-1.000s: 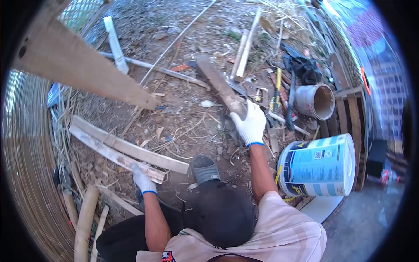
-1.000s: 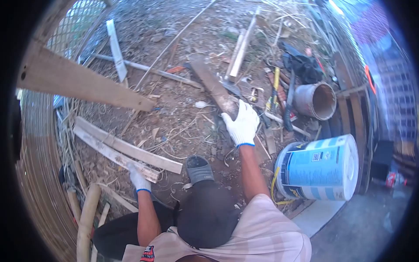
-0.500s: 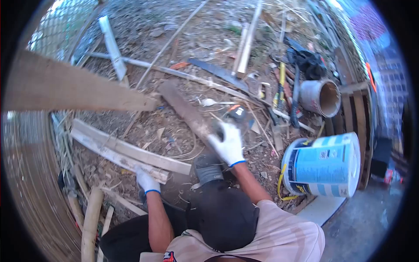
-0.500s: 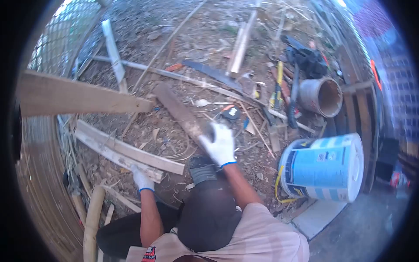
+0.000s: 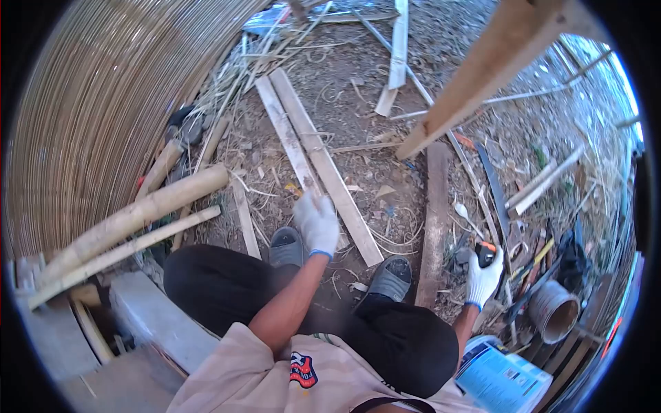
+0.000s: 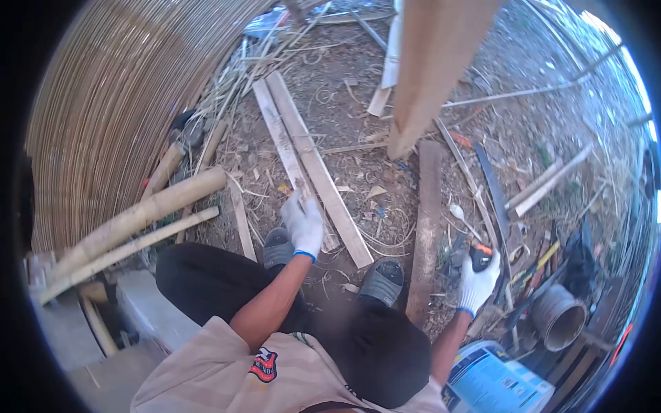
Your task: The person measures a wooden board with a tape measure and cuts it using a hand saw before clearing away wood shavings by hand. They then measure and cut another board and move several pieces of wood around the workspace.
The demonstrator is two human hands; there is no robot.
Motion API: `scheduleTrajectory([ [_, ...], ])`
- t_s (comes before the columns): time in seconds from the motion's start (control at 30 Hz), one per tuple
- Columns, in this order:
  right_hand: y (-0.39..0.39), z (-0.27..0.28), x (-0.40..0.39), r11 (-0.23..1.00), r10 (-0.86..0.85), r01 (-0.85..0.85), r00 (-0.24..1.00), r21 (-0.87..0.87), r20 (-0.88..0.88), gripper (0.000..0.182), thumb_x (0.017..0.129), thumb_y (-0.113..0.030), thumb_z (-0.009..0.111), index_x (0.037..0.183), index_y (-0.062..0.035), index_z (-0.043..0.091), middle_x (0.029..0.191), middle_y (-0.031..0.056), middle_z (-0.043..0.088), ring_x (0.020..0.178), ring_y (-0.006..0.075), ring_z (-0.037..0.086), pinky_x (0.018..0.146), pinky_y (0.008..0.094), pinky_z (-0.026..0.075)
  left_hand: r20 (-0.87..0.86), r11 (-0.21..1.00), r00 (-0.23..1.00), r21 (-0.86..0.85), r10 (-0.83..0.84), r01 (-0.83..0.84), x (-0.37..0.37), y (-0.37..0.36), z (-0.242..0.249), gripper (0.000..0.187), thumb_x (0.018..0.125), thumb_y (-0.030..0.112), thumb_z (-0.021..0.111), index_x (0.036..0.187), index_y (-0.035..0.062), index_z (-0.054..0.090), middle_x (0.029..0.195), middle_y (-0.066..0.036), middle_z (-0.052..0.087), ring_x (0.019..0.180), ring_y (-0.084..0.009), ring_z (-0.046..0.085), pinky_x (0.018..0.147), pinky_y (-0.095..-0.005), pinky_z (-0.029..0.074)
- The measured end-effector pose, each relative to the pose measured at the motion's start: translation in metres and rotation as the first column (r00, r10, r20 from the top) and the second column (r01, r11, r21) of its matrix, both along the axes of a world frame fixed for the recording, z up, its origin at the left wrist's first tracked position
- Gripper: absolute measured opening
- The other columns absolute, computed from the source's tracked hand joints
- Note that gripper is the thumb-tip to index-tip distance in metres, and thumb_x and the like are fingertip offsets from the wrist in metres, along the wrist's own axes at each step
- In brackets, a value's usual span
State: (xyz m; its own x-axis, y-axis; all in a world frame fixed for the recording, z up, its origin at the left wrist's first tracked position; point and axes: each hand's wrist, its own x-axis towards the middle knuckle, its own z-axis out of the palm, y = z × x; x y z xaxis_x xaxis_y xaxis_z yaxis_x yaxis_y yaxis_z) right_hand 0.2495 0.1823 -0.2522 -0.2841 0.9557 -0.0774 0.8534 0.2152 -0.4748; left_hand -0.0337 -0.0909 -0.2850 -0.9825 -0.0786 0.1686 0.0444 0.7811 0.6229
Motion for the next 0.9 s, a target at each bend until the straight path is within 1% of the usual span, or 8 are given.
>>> scheduleTrajectory([
  [0.1,-0.044,0.023,-0.027,0.971,-0.009,-0.109,0.874,-0.213,-0.486,0.080,0.083,-0.015,0.082,0.154,-0.0002,0.049,0.135,0.0191,0.064,0.124,0.0299,0.063,0.110,0.0404,0.048,0.280,0.858,0.828,0.334,-0.486,0.391,0.005,0.024,0.041,0.043,0.107,0.029,0.056,0.139,-0.0001,0.062,0.134,-0.022,0.065,0.129,-0.0344,0.062,0.112,-0.0430,0.046],
  [0.13,-0.060,0.040,-0.042,0.950,0.092,-0.208,0.898,-0.231,-0.430,0.079,0.085,-0.003,0.079,0.157,-0.0002,0.045,0.132,0.0123,0.064,0.114,0.0189,0.064,0.103,0.0326,0.051,0.327,0.725,0.674,0.506,-0.663,0.468,0.009,0.036,0.053,0.044,0.108,0.030,0.056,0.141,0.0005,0.061,0.136,-0.021,0.065,0.128,-0.0335,0.063,0.111,-0.0428,0.047],
  [0.2,-0.089,0.046,-0.066,0.887,0.260,-0.391,0.862,-0.245,-0.434,0.084,0.083,-0.004,0.078,0.159,0.0015,0.042,0.139,0.0151,0.061,0.119,0.0210,0.063,0.105,0.0343,0.051,0.314,0.542,0.468,0.672,-0.826,0.505,0.027,0.055,0.054,0.044,0.109,0.033,0.056,0.140,0.0010,0.063,0.134,-0.020,0.067,0.125,-0.0293,0.065,0.110,-0.0409,0.048],
  [0.23,-0.106,0.048,-0.082,0.878,0.272,-0.418,0.836,-0.232,-0.477,0.084,0.081,-0.007,0.081,0.156,0.0018,0.045,0.139,0.0188,0.060,0.125,0.0265,0.062,0.108,0.0377,0.050,0.432,0.554,0.380,0.770,-0.818,0.317,0.037,0.062,0.068,0.044,0.110,0.034,0.055,0.137,0.0003,0.065,0.127,-0.017,0.071,0.125,-0.0263,0.065,0.110,-0.0385,0.048],
  [0.37,-0.136,0.038,-0.110,0.848,0.418,-0.501,0.834,-0.175,-0.360,0.080,0.076,-0.019,0.090,0.144,0.0021,0.053,0.134,0.0224,0.059,0.130,0.0364,0.059,0.113,0.0438,0.046,0.528,0.660,0.400,0.649,-0.749,0.378,0.053,0.053,0.049,0.042,0.109,0.032,0.059,0.131,-0.0024,0.068,0.125,-0.015,0.072,0.119,-0.0232,0.067,0.105,-0.0357,0.050],
  [0.57,-0.138,0.017,-0.110,0.801,0.167,-0.343,0.915,-0.491,-0.367,0.083,0.078,-0.027,0.094,0.144,0.0006,0.050,0.133,0.0202,0.062,0.120,0.0285,0.066,0.101,0.0388,0.056,0.702,0.756,0.384,0.655,-0.600,-0.015,0.065,0.038,0.042,0.046,0.104,0.034,0.068,0.128,-0.0051,0.068,0.115,-0.016,0.074,0.105,-0.0211,0.071,0.092,-0.0348,0.056],
  [0.7,-0.144,0.000,-0.110,0.703,-0.045,-0.313,0.877,-0.639,-0.479,0.086,0.082,-0.024,0.092,0.148,-0.0004,0.044,0.133,0.0179,0.062,0.118,0.0230,0.064,0.099,0.0354,0.056,0.665,0.788,0.502,0.613,-0.554,0.059,0.069,0.035,0.040,0.050,0.101,0.039,0.072,0.124,-0.0048,0.068,0.111,-0.017,0.075,0.101,-0.0205,0.072,0.089,-0.0341,0.057],
  [0.9,-0.160,-0.013,-0.116,0.842,-0.031,-0.235,0.877,-0.486,-0.479,0.082,0.083,-0.021,0.092,0.147,-0.0004,0.044,0.132,0.0168,0.060,0.119,0.0230,0.063,0.102,0.0355,0.054,0.612,0.844,0.608,0.496,-0.506,0.204,0.071,0.032,0.043,0.047,0.098,0.037,0.075,0.121,-0.0042,0.069,0.110,-0.017,0.075,0.103,-0.0249,0.073,0.091,-0.0382,0.057],
])
